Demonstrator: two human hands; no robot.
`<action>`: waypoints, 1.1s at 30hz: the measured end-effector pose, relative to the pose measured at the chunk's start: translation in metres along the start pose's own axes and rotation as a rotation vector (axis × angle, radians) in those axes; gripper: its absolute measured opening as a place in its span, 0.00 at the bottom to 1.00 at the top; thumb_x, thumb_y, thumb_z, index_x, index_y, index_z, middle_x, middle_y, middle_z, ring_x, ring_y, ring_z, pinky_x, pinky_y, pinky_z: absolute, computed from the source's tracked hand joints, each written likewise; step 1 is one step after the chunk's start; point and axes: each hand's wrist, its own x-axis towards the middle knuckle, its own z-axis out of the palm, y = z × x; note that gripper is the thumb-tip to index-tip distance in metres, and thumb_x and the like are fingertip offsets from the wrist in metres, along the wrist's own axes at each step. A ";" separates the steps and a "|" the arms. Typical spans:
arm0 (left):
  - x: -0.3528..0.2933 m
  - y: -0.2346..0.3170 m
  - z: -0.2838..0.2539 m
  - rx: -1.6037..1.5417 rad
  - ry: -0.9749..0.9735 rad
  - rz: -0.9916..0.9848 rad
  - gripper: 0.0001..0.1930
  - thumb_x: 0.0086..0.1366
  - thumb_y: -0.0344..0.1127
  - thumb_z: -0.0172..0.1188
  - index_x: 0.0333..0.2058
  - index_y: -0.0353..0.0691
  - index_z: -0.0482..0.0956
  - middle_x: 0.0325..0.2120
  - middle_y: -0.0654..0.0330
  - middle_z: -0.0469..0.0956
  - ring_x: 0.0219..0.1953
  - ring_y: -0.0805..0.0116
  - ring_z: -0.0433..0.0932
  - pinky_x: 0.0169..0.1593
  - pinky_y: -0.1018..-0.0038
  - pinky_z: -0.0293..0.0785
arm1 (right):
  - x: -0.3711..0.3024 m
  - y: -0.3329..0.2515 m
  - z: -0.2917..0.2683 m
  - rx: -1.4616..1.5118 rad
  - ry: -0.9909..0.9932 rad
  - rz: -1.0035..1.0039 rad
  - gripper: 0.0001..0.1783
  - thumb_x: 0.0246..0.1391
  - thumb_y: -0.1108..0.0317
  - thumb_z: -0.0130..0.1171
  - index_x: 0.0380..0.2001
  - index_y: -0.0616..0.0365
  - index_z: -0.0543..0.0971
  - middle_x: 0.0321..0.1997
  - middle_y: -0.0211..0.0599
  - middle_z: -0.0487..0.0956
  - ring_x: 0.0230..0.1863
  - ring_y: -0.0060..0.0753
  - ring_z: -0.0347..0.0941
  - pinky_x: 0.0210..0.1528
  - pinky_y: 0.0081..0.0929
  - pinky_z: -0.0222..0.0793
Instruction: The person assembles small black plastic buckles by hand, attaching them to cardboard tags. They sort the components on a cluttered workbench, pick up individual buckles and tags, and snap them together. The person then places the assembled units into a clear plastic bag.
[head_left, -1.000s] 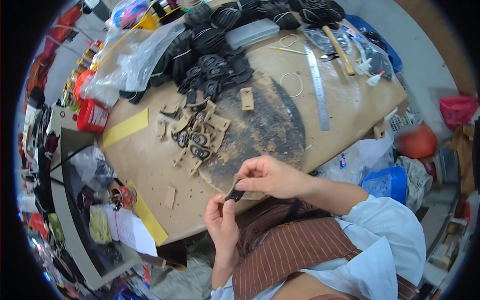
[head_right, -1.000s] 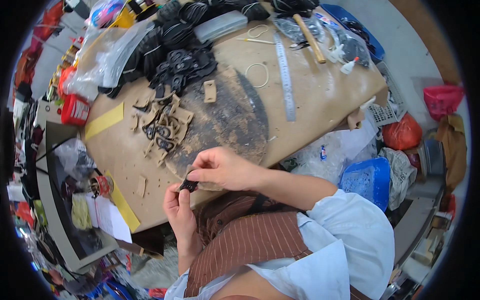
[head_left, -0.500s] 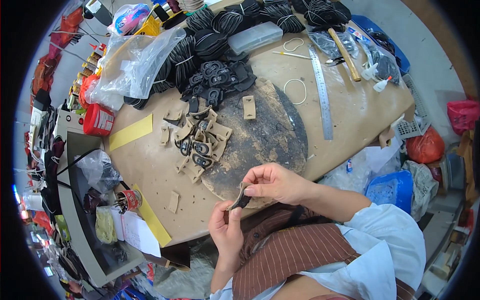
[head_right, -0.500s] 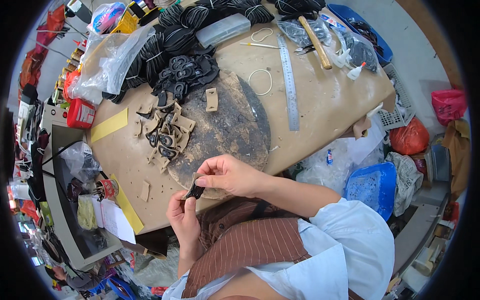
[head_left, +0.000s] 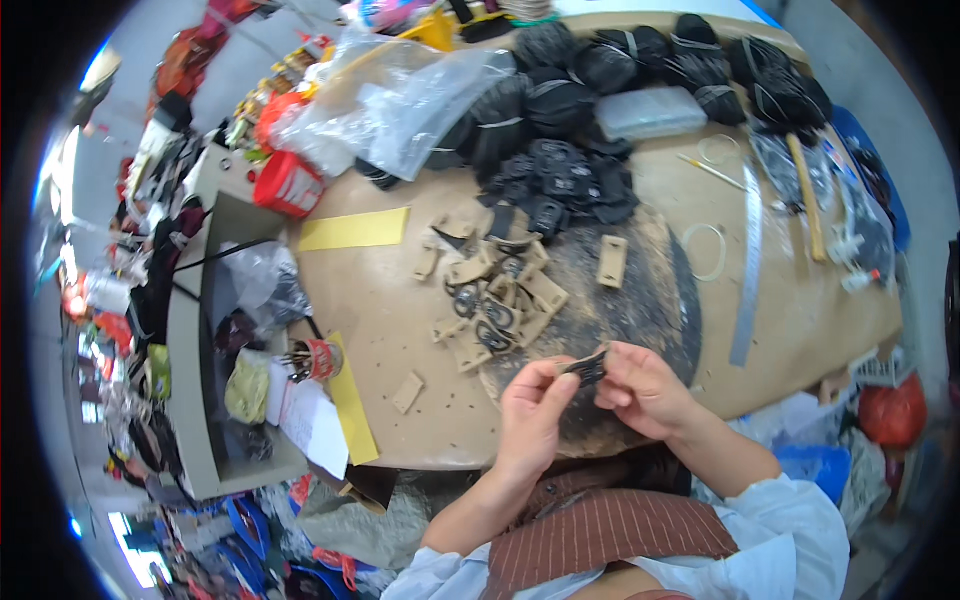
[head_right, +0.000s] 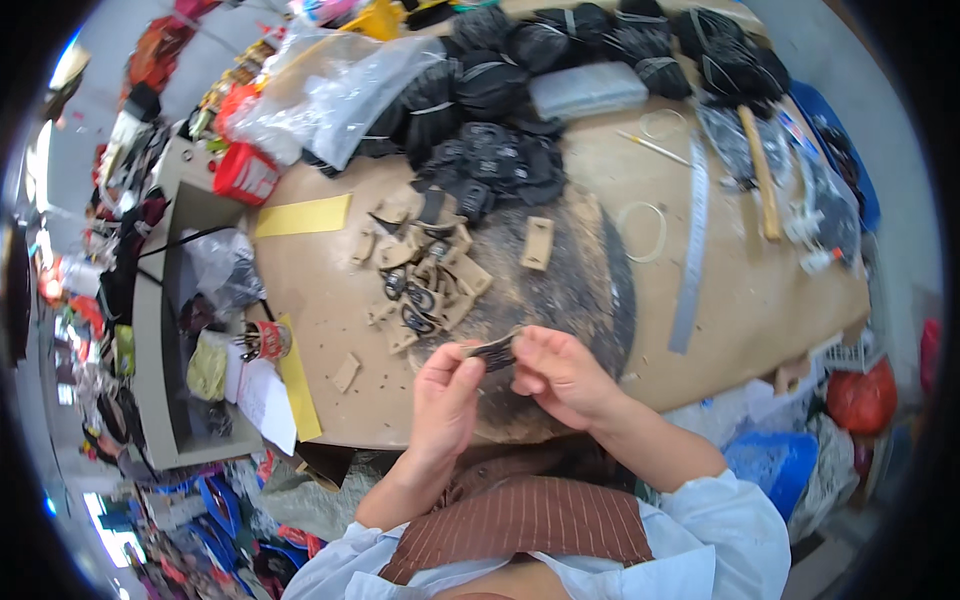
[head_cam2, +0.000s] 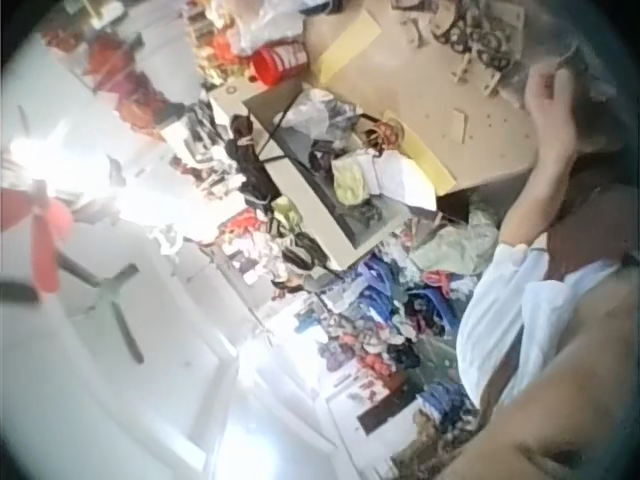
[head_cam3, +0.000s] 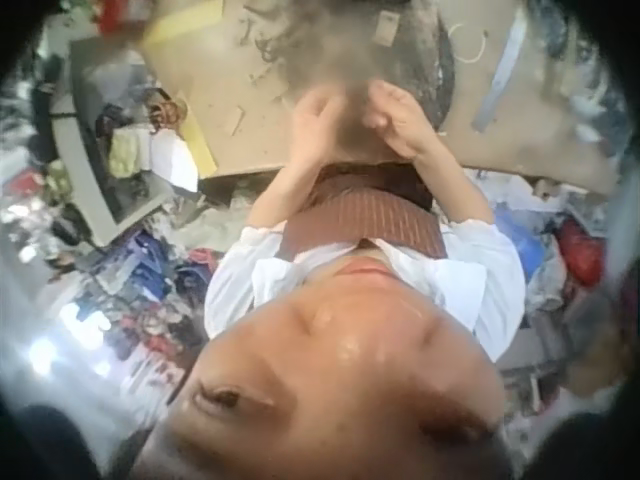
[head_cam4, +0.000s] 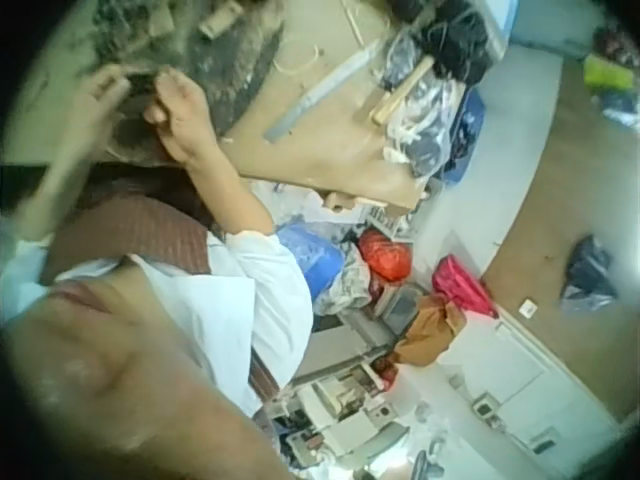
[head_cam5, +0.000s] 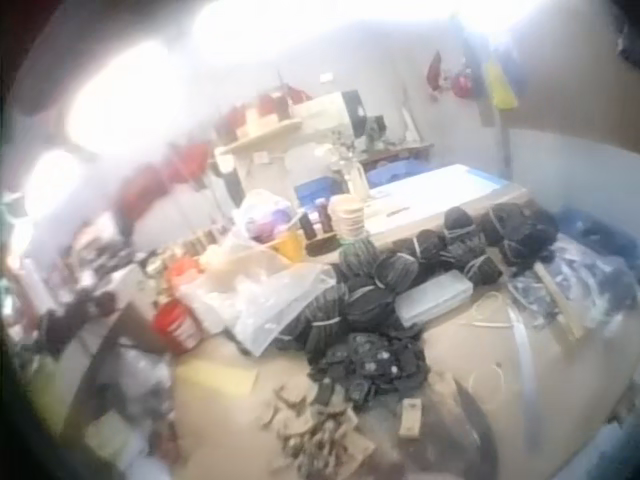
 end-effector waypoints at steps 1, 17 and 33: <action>0.009 0.004 -0.001 0.046 -0.019 -0.017 0.08 0.63 0.27 0.56 0.41 0.35 0.74 0.40 0.60 0.76 0.42 0.75 0.73 0.50 0.76 0.68 | 0.006 -0.008 0.001 -0.108 0.038 -0.019 0.04 0.58 0.71 0.55 0.36 0.58 0.73 0.29 0.23 0.72 0.24 0.12 0.64 0.28 0.12 0.61; 0.289 0.279 -0.088 1.314 0.411 0.572 0.19 0.68 0.42 0.46 0.51 0.35 0.72 0.38 0.55 0.80 0.39 0.58 0.80 0.43 0.68 0.75 | 0.056 -0.077 -0.014 -1.639 0.018 -0.614 0.16 0.45 0.78 0.62 0.40 0.63 0.75 0.36 0.39 0.74 0.24 0.27 0.70 0.28 0.23 0.67; 0.068 0.479 -0.087 0.875 0.227 0.524 0.15 0.67 0.37 0.52 0.52 0.42 0.71 0.26 0.70 0.71 0.25 0.81 0.67 0.28 0.87 0.63 | 0.054 -0.073 -0.011 -1.578 0.038 -0.704 0.07 0.49 0.79 0.56 0.34 0.65 0.75 0.33 0.35 0.73 0.25 0.22 0.68 0.28 0.18 0.64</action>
